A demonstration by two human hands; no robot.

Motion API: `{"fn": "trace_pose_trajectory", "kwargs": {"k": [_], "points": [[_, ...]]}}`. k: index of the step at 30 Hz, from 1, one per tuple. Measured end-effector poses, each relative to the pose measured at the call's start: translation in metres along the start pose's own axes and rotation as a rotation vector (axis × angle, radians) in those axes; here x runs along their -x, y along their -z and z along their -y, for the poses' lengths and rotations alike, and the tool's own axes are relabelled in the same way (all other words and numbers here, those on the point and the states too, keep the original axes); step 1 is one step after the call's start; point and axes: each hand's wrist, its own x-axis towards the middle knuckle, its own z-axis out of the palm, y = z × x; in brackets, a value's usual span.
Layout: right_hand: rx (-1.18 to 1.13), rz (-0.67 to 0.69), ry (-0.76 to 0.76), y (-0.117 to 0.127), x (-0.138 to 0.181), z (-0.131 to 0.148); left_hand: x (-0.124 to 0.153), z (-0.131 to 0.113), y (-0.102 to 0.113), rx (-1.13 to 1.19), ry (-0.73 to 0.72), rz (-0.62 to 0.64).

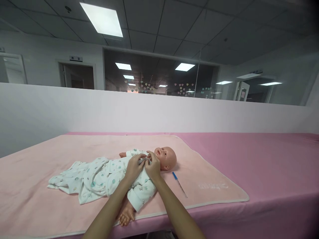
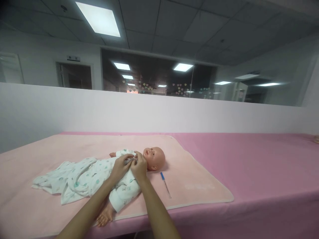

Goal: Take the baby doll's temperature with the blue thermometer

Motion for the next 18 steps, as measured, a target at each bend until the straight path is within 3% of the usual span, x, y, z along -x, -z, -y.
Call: {"fn": "trace_pose_trajectory", "kwargs": {"k": [11,18], "points": [[-0.007,0.027,-0.052,0.0002,0.0004,0.0013,-0.0016,-0.0027,0.0029,0.072,0.029,0.030],[-0.028,0.016,0.014,0.0049,-0.0010,0.0055,-0.0010,-0.0009,0.0019,0.061,0.040,0.015]]}}
